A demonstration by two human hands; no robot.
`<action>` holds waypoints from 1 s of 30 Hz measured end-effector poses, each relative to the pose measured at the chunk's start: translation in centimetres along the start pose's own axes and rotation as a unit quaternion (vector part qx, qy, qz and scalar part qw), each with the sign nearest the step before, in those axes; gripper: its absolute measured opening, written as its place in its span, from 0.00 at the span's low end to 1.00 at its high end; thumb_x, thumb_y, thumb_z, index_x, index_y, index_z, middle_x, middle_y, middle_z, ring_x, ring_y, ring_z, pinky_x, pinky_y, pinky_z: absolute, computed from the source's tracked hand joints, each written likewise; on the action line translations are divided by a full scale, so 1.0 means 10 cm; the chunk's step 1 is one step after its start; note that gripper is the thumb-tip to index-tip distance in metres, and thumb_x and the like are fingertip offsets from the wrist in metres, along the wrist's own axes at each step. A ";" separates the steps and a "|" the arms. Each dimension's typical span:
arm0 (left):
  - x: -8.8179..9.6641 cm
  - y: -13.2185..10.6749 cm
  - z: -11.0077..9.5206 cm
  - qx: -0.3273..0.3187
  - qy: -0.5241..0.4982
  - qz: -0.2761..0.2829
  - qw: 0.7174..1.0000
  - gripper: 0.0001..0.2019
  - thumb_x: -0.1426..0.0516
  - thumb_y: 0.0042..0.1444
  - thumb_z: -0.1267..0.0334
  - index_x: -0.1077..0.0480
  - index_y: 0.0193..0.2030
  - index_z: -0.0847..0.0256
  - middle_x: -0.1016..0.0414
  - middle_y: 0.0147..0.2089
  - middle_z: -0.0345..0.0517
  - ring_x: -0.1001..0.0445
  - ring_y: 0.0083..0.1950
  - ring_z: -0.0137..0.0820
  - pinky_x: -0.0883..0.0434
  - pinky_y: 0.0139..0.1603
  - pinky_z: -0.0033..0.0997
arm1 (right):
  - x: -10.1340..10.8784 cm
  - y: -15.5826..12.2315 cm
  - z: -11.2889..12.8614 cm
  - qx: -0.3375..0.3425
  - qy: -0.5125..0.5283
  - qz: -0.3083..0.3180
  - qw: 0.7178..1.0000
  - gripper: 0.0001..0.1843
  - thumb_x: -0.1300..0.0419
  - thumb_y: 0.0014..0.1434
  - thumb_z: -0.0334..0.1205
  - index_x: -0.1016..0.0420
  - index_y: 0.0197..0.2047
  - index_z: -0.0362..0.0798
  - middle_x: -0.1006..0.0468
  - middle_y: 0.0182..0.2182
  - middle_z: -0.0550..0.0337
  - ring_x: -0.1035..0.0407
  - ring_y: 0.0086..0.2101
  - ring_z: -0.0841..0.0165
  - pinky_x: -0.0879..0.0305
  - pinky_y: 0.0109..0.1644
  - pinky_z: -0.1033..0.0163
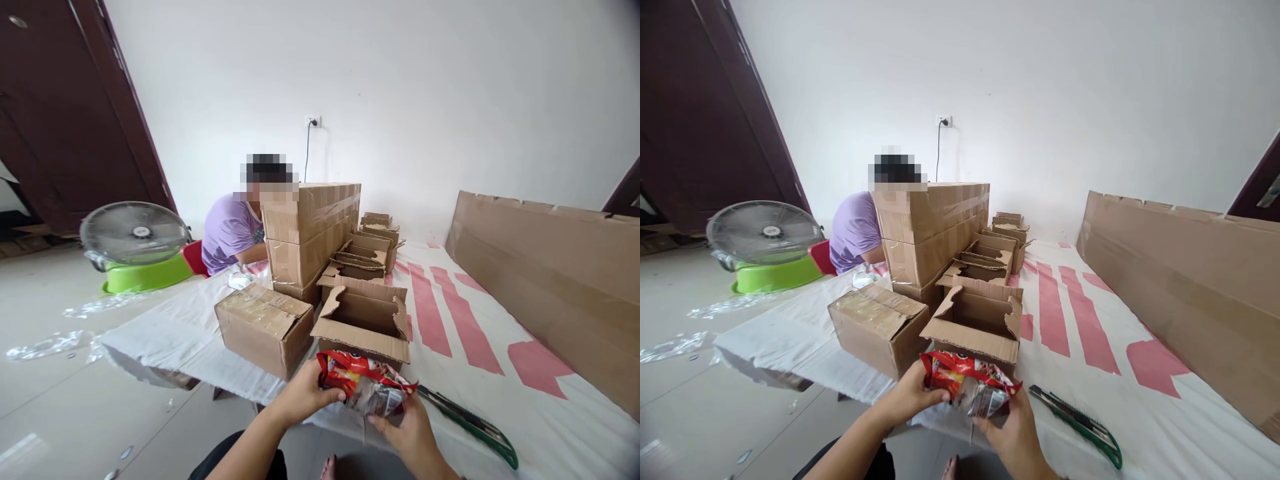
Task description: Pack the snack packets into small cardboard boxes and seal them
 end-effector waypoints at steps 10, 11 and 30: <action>0.15 -0.11 -0.17 -0.114 -0.308 -0.133 0.935 0.32 0.31 0.42 0.45 0.33 0.52 0.52 0.25 0.50 0.49 0.24 0.49 0.43 0.25 0.47 0.38 | 0.37 0.27 0.57 -0.014 0.159 -0.050 0.986 0.22 0.38 0.57 0.53 0.30 0.49 0.48 0.18 0.41 0.49 0.23 0.38 0.58 0.25 0.39 0.60; 0.14 -0.07 -0.20 -0.120 -0.326 -0.122 0.930 0.33 0.31 0.44 0.46 0.34 0.55 0.51 0.25 0.50 0.48 0.24 0.50 0.43 0.25 0.49 0.39 | 0.40 0.38 0.64 -0.012 0.158 -0.065 0.985 0.23 0.38 0.56 0.54 0.30 0.49 0.48 0.18 0.41 0.49 0.23 0.38 0.59 0.26 0.39 0.60; 0.01 0.21 -0.19 -0.036 -0.131 -0.146 0.980 0.18 0.44 0.58 0.44 0.35 0.41 0.58 0.28 0.26 0.38 0.27 0.31 0.32 0.34 0.37 0.29 | 0.55 0.67 0.24 -0.054 0.066 -0.034 0.996 0.23 0.38 0.52 0.57 0.27 0.41 0.47 0.22 0.28 0.58 0.31 0.27 0.64 0.33 0.32 0.61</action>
Point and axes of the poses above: each hand's wrist, its own y-axis towards the middle knuckle, its own x-axis out of the back of the hand, z = x × y, the point moved 4 cm from there along y, towards the middle knuckle
